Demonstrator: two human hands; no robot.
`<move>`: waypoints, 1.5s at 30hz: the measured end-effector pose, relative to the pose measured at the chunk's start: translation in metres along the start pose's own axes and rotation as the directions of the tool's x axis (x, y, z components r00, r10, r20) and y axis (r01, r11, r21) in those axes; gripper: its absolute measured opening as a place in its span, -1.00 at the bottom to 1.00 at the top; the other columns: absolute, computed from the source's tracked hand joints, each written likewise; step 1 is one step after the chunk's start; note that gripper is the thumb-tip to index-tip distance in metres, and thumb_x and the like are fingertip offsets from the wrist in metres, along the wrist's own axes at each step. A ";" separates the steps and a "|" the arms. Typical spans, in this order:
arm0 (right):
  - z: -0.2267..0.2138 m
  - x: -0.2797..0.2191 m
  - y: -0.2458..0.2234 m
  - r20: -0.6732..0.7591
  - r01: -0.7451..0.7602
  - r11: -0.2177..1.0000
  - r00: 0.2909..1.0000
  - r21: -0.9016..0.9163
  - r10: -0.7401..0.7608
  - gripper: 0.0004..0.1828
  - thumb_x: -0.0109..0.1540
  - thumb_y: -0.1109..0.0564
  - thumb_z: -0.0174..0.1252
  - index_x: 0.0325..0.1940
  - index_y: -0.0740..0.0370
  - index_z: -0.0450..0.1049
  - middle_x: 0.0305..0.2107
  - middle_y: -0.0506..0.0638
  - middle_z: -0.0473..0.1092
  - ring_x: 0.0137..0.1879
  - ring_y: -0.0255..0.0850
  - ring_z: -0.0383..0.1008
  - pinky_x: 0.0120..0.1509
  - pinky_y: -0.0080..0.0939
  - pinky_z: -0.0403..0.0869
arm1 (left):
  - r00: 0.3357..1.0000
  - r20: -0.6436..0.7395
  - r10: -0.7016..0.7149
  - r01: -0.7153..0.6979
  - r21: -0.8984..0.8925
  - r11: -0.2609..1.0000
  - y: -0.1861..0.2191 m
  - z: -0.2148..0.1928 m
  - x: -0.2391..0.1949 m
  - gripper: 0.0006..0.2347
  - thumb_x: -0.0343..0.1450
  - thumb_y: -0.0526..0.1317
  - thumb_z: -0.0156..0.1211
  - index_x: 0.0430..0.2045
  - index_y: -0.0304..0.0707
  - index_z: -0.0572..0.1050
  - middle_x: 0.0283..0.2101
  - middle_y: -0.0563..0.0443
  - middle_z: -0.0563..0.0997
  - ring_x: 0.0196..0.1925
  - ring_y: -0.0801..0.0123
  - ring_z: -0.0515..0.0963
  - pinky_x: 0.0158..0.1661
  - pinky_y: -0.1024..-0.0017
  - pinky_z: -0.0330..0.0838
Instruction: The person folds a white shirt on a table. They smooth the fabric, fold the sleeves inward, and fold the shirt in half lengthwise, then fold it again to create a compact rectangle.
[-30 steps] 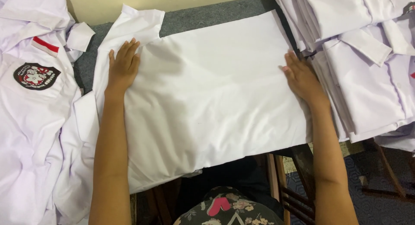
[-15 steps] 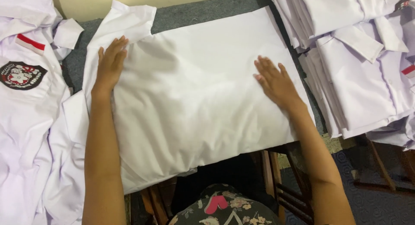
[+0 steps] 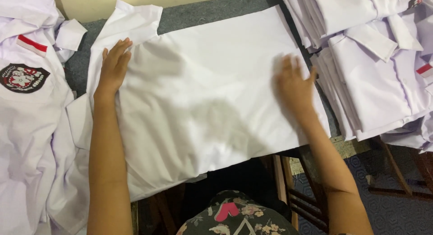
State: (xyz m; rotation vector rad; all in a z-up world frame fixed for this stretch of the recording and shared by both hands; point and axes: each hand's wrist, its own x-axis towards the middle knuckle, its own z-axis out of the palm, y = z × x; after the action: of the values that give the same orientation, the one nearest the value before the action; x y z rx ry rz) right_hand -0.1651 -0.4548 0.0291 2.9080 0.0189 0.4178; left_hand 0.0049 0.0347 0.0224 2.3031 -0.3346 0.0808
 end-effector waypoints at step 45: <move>-0.074 -0.052 -0.112 -0.128 0.349 0.063 0.500 0.935 -0.856 -0.41 0.31 -0.35 -0.11 -0.43 0.02 0.66 0.43 -0.04 0.12 0.62 0.01 -0.22 0.58 0.44 -0.46 | 0.994 0.021 0.111 -0.112 0.124 0.986 -0.014 0.003 0.008 -0.61 0.56 -0.13 -0.26 0.26 -0.22 0.33 0.44 -0.11 0.28 0.52 0.13 0.09 0.37 -0.08 -0.36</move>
State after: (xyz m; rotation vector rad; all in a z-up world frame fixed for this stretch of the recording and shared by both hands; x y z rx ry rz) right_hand -0.2338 -0.3322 0.0612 3.2461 2.0671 -0.8016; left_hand 0.0161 0.0399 0.0112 2.4088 -0.4778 0.1460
